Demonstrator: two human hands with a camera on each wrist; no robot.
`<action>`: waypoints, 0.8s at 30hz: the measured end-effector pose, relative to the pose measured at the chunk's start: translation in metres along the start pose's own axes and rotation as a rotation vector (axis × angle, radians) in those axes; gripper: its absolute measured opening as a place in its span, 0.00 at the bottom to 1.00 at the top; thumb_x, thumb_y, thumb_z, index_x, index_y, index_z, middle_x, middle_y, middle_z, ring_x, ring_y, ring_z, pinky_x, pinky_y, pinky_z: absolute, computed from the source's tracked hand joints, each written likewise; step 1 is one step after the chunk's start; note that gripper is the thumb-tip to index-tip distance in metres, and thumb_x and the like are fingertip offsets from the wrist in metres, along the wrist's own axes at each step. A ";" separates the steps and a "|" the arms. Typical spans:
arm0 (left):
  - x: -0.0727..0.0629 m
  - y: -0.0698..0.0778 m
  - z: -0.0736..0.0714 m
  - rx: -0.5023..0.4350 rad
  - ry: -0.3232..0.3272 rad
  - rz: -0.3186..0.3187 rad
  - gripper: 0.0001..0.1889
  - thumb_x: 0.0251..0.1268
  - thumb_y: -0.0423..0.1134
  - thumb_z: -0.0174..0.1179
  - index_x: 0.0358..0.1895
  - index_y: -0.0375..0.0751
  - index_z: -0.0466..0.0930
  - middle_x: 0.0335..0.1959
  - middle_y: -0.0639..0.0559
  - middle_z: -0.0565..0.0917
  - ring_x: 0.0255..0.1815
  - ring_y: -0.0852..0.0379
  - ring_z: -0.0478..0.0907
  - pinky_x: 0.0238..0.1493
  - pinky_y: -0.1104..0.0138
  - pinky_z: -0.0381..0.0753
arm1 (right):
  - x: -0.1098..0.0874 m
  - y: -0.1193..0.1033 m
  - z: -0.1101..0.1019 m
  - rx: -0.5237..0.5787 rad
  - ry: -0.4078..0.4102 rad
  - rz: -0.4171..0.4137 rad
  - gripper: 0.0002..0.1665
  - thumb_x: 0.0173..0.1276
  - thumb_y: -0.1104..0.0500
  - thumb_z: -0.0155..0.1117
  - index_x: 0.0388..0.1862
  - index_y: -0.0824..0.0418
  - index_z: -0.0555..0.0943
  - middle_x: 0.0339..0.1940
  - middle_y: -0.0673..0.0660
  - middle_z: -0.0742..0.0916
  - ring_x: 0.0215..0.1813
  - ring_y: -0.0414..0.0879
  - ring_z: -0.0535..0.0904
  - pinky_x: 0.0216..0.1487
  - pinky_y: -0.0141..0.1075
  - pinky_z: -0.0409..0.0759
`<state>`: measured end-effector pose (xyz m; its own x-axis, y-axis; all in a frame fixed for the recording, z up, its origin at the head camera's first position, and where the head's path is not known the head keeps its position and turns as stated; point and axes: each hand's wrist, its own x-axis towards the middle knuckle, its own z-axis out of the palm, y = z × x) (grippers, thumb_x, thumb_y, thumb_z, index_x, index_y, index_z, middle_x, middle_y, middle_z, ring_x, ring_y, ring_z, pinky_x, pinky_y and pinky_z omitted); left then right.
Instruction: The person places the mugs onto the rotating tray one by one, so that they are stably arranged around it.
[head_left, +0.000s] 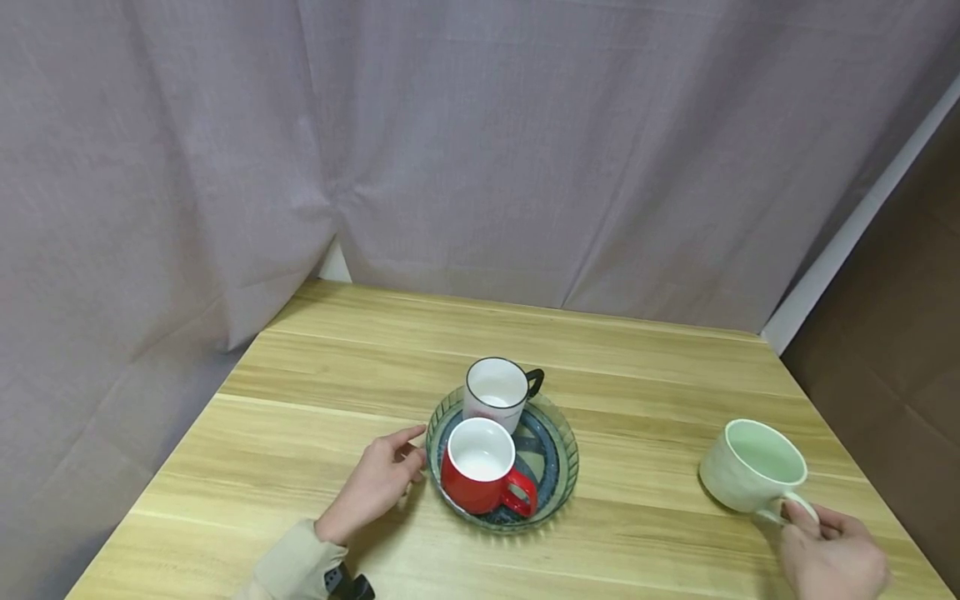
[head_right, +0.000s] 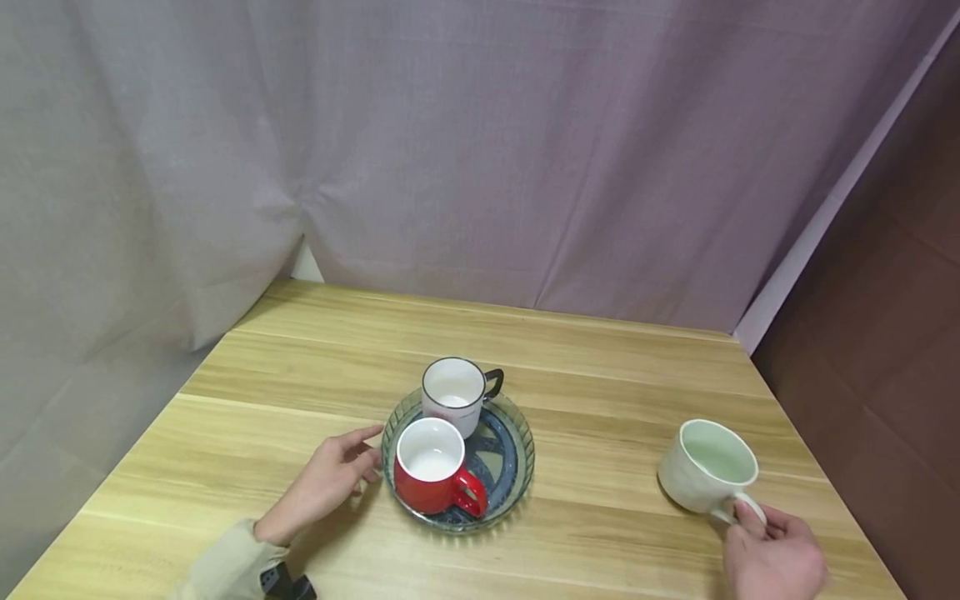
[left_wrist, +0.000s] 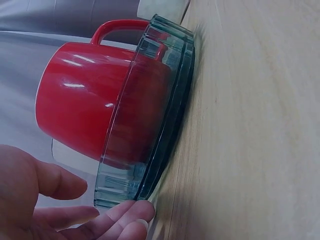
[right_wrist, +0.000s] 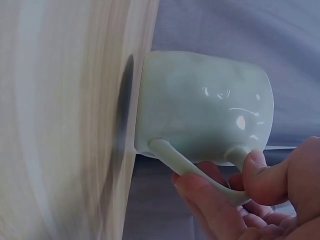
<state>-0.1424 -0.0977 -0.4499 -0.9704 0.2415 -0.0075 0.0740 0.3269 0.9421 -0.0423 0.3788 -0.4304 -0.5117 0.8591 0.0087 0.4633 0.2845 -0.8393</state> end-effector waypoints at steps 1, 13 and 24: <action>0.000 0.000 0.000 0.001 -0.001 -0.003 0.24 0.69 0.32 0.52 0.66 0.27 0.68 0.31 0.43 0.82 0.22 0.52 0.77 0.14 0.69 0.74 | 0.000 0.000 0.000 0.007 -0.002 -0.002 0.13 0.66 0.50 0.62 0.40 0.58 0.76 0.10 0.21 0.69 0.17 0.19 0.67 0.19 0.19 0.69; -0.001 0.001 0.001 0.007 0.019 -0.007 0.22 0.70 0.32 0.52 0.64 0.28 0.71 0.31 0.44 0.82 0.18 0.54 0.75 0.10 0.70 0.70 | -0.009 -0.013 0.004 -0.007 -0.054 -0.005 0.19 0.69 0.50 0.60 0.49 0.64 0.76 0.12 0.20 0.70 0.19 0.19 0.69 0.20 0.21 0.72; 0.000 0.000 0.001 -0.005 0.005 -0.001 0.22 0.71 0.33 0.52 0.64 0.28 0.70 0.27 0.45 0.83 0.19 0.54 0.75 0.10 0.69 0.70 | -0.024 -0.021 0.010 -0.039 -0.044 -0.098 0.24 0.69 0.50 0.62 0.53 0.68 0.77 0.15 0.23 0.70 0.18 0.20 0.69 0.19 0.22 0.70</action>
<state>-0.1417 -0.0967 -0.4503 -0.9715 0.2370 -0.0070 0.0718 0.3223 0.9439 -0.0467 0.3486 -0.4183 -0.5868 0.8071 0.0649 0.4369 0.3831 -0.8138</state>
